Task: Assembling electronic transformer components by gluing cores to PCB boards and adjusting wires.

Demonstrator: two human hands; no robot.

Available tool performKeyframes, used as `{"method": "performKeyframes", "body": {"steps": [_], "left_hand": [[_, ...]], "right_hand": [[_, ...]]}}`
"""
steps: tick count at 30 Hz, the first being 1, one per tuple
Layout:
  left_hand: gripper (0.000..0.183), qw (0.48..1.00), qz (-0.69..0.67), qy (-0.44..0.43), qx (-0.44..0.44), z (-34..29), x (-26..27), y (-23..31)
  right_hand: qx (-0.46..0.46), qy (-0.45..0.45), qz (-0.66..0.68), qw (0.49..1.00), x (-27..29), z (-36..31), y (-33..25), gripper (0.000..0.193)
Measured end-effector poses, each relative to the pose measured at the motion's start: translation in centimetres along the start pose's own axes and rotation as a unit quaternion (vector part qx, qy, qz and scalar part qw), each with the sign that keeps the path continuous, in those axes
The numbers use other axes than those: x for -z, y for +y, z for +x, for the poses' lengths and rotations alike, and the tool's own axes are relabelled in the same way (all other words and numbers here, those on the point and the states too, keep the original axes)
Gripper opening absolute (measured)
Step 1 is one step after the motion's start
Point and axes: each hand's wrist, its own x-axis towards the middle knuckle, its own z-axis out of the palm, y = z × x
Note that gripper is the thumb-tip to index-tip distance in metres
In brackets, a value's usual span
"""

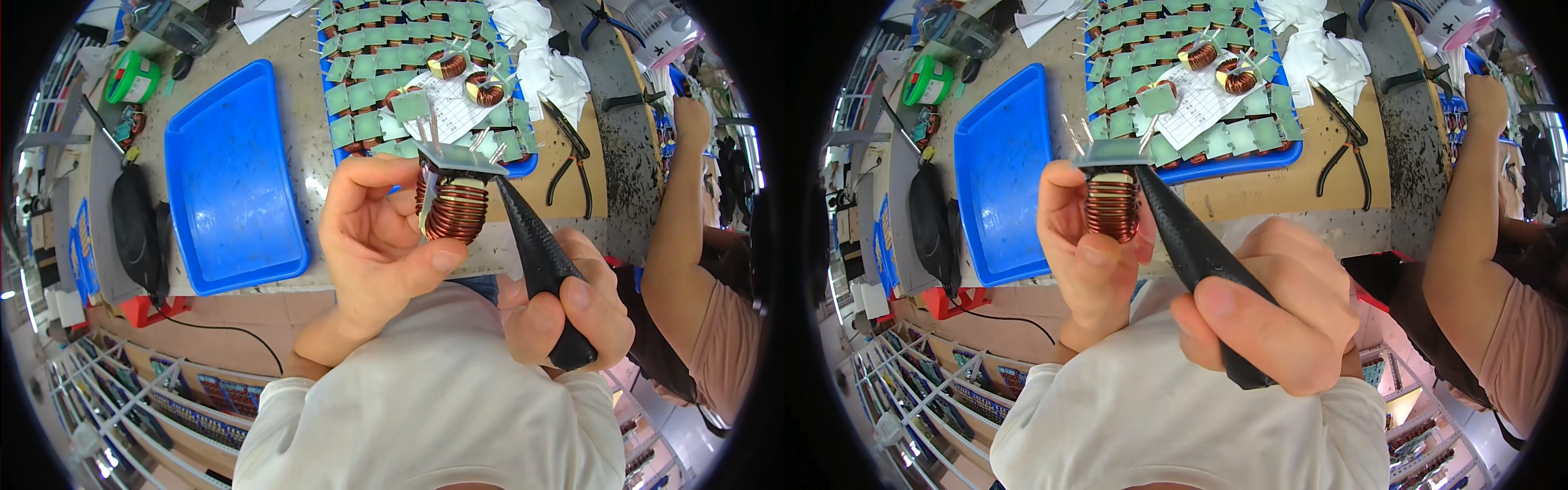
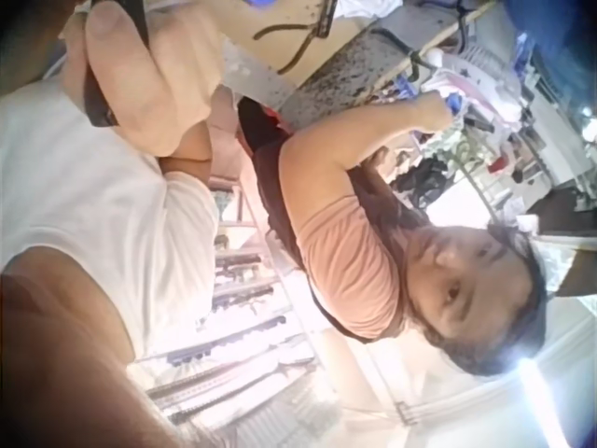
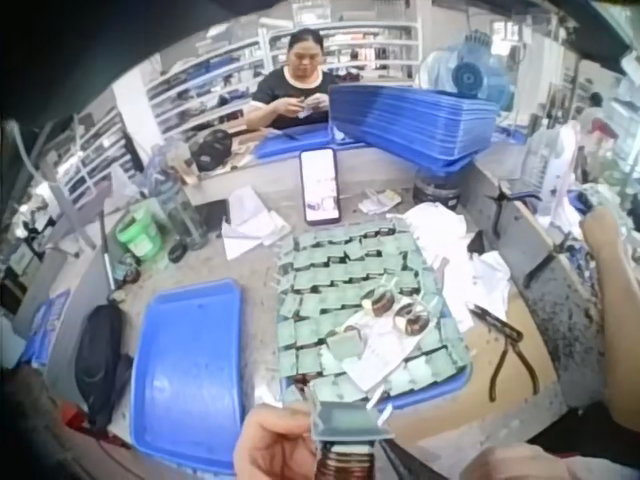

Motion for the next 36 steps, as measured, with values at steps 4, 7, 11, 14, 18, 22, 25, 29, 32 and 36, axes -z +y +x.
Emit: {"method": "performKeyframes", "body": {"steps": [4, 7, 11, 14, 18, 22, 25, 29, 32, 36], "left_hand": [[0.053, 1.0, -0.004, -0.012, -0.013, 0.1, 0.0, 0.0], [0.05, 1.0, -0.017, 0.019, 0.005, 0.1, -0.4, 0.3], [0.045, 0.993, -0.071, 0.023, 0.092, 0.3, -0.7, 0.4], [0.038, 0.982, -0.105, -0.014, 0.157, 0.5, -0.5, 0.5], [0.038, 0.974, -0.13, -0.019, 0.183, 0.5, -0.6, 0.6], [0.039, 0.975, -0.122, -0.028, 0.184, 0.5, -0.7, 0.5], [0.039, 0.973, -0.13, -0.036, 0.189, 0.5, -0.6, 0.5], [0.041, 0.971, -0.133, -0.036, 0.197, 0.5, -0.4, 0.5], [0.042, 0.975, -0.129, -0.046, 0.176, 0.5, -0.4, 0.3], [0.042, 0.974, -0.132, -0.039, 0.181, 0.5, -0.5, 0.3]], "right_hand": [[-0.017, -0.012, 0.013, 1.0, 0.0, 0.0, -0.3, 0.033], [-0.018, -0.009, 0.004, 1.0, -0.2, -0.1, -0.4, 0.033], [-0.027, -0.014, -0.006, 1.0, -0.1, 0.2, -0.5, 0.032], [-0.04, -0.01, -0.001, 0.999, -0.1, 0.3, -0.8, 0.032], [-0.104, -0.061, -0.025, 0.992, 0.7, 0.5, -2.1, 0.032], [-0.154, -0.112, -0.038, 0.981, 1.1, 0.7, -2.5, 0.031], [-0.152, -0.114, -0.036, 0.981, 1.1, 0.7, -2.5, 0.031], [-0.138, -0.116, -0.032, 0.983, 1.1, 0.7, -2.2, 0.032], [-0.127, -0.109, -0.017, 0.986, 1.0, 0.8, -2.1, 0.032], [-0.121, -0.108, -0.017, 0.987, 1.0, 0.8, -2.1, 0.033]]}}
